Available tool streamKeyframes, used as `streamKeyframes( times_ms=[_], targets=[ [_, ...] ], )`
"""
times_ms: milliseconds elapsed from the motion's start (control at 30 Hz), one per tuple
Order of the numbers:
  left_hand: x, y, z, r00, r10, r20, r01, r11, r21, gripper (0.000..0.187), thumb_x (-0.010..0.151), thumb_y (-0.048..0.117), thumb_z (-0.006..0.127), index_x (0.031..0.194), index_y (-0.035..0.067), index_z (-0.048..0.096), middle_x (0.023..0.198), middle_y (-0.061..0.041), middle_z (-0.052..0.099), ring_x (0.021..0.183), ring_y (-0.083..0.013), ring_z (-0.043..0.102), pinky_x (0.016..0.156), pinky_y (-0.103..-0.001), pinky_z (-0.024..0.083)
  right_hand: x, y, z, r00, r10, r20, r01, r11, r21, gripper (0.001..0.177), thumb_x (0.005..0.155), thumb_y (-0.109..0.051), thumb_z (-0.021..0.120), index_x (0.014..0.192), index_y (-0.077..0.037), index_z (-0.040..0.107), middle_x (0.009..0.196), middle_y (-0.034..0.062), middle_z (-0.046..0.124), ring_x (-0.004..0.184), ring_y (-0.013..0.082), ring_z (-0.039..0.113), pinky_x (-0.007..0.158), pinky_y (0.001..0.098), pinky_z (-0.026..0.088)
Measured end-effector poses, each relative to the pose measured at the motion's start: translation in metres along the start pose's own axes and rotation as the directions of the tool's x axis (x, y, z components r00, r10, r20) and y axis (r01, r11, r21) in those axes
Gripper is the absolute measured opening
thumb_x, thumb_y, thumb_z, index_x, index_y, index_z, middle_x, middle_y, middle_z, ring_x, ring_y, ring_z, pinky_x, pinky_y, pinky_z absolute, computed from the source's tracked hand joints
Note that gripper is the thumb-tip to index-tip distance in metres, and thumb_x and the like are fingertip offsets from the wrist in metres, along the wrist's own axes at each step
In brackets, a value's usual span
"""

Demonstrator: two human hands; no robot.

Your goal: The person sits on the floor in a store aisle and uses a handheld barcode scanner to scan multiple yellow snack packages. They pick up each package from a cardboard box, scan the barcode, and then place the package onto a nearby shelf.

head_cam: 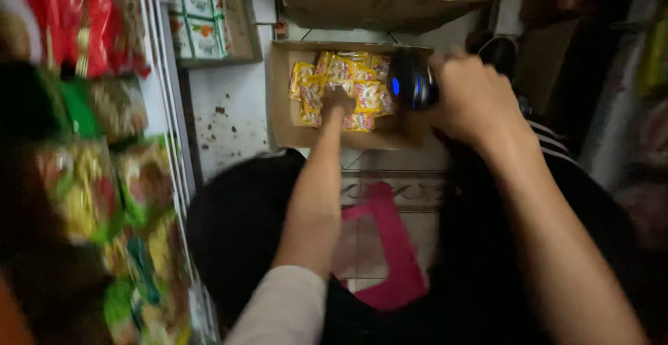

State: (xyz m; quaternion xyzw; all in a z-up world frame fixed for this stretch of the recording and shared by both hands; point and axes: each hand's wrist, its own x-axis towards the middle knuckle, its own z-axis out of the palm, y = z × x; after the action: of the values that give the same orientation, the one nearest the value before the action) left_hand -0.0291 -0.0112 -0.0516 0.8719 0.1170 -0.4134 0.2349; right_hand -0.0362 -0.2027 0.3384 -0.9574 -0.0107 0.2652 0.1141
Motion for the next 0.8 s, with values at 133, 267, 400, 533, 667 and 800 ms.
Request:
streamKeyframes(
  times_ms=[133, 267, 400, 533, 667, 800],
  targets=[
    [0.01, -0.02, 0.025, 0.996, -0.056, 0.064, 0.047, 0.989, 0.14, 0.042, 0.094, 0.02, 0.061, 0.136, 0.021, 0.057, 0.144, -0.016, 0.039, 0.129, -0.0381, 0.036, 0.105, -0.042, 0.037, 0.005, -0.004, 0.027, 0.989, 0.013, 0.146, -0.003, 0.998, -0.064, 0.049, 0.071, -0.019, 0.079, 0.119, -0.012, 0.067, 0.12, 0.0201, 0.065, 0.104, 0.0434, 0.067, 0.085, 0.0547, 0.056],
    [0.014, -0.046, 0.03, 0.998, -0.066, -0.004, 0.066, 0.99, 0.126, 0.051, 0.095, 0.02, 0.06, 0.146, 0.024, 0.051, 0.159, -0.019, 0.029, 0.145, -0.045, 0.027, 0.117, -0.047, 0.033, 0.004, 0.003, 0.044, 0.972, 0.052, 0.227, -0.027, 0.993, -0.112, 0.056, 0.072, -0.01, 0.071, 0.127, -0.015, 0.064, 0.124, 0.0186, 0.064, 0.101, 0.0428, 0.068, 0.083, 0.054, 0.057],
    [0.023, -0.066, 0.031, 0.969, -0.172, -0.175, 0.131, 0.965, -0.225, 0.055, 0.099, 0.025, 0.061, 0.151, 0.024, 0.043, 0.164, -0.021, 0.025, 0.15, -0.0491, 0.022, 0.119, -0.052, 0.029, 0.003, 0.01, 0.047, 0.964, 0.065, 0.258, -0.042, 0.995, -0.091, 0.056, 0.075, -0.009, 0.066, 0.13, -0.019, 0.063, 0.117, 0.0164, 0.065, 0.099, 0.0415, 0.069, 0.084, 0.054, 0.057],
    [0.031, -0.076, 0.03, 0.859, -0.196, -0.473, 0.06, 0.956, -0.287, 0.04, 0.1, 0.017, 0.064, 0.139, 0.022, 0.053, 0.15, -0.015, 0.047, 0.127, -0.0385, 0.049, 0.1, -0.047, 0.047, 0.001, 0.007, 0.041, 0.978, 0.036, 0.205, -0.015, 0.995, -0.103, 0.045, 0.078, -0.012, 0.067, 0.123, -0.015, 0.067, 0.115, 0.0164, 0.066, 0.1, 0.042, 0.068, 0.085, 0.0542, 0.056],
    [0.032, -0.071, 0.017, 0.729, -0.1, -0.678, 0.077, 0.995, -0.063, 0.01, 0.11, 0.017, 0.066, 0.119, 0.019, 0.063, 0.131, -0.007, 0.07, 0.103, -0.0287, 0.074, 0.085, -0.043, 0.061, -0.005, 0.006, 0.04, 0.983, -0.004, 0.184, 0.015, 0.998, -0.062, 0.052, 0.073, -0.007, 0.068, 0.125, -0.015, 0.066, 0.116, 0.018, 0.066, 0.099, 0.0427, 0.068, 0.083, 0.0544, 0.056],
    [0.018, -0.06, 0.017, 0.714, -0.179, -0.677, -0.172, 0.892, -0.418, 0.036, 0.085, 0.029, 0.086, 0.104, 0.013, 0.061, 0.098, -0.012, 0.073, 0.088, -0.0326, 0.073, 0.081, -0.045, 0.059, -0.004, 0.007, 0.036, 0.977, -0.015, 0.212, 0.035, 0.995, -0.094, 0.05, 0.07, -0.012, 0.075, 0.119, -0.01, 0.065, 0.124, 0.0181, 0.063, 0.101, 0.042, 0.068, 0.084, 0.0526, 0.057]
  ],
)
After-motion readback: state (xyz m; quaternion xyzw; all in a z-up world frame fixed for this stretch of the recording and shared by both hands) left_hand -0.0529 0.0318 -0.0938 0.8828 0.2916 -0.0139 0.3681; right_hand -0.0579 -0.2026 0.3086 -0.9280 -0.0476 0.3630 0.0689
